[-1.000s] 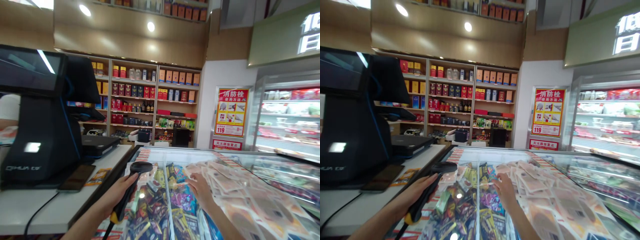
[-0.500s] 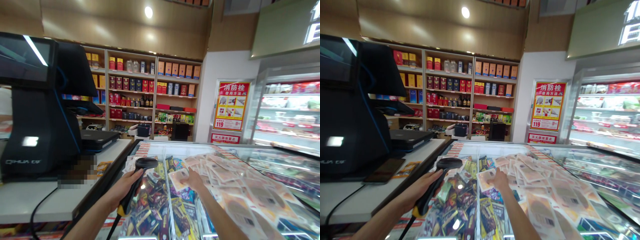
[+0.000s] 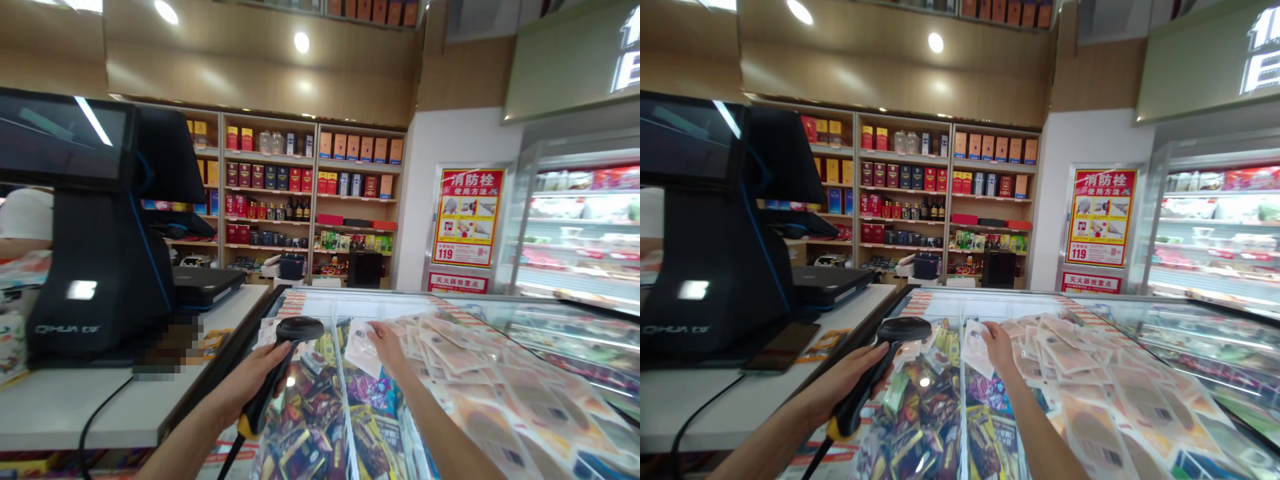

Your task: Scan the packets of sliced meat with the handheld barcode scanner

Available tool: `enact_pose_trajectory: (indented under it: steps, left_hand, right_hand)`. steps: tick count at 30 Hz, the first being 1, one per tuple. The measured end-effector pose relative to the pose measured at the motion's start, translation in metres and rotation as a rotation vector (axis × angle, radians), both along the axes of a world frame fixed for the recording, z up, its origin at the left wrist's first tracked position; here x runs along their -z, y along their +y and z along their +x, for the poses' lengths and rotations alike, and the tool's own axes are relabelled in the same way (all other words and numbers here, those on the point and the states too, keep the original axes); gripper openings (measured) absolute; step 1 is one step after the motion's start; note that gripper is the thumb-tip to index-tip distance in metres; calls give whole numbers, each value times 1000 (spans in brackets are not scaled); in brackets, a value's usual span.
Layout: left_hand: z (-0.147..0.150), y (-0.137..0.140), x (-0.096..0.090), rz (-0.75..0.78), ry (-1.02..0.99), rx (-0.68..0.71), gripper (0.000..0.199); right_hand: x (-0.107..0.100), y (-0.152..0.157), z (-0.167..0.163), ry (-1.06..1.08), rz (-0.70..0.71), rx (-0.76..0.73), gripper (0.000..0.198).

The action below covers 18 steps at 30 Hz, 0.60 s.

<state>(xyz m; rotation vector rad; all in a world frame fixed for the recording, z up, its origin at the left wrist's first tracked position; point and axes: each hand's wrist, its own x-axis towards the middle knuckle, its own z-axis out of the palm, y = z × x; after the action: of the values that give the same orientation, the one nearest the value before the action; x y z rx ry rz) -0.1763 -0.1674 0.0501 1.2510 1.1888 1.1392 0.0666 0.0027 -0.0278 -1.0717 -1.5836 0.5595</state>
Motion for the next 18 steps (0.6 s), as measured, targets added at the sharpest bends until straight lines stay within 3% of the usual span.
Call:
enact_pose_trajectory:
  steps: [18]
  left_hand:
    - [17, -9, -9, -35, -75, 120, 35]
  right_hand:
    - [-24, 8, 8, -44, 30, 94, 37]
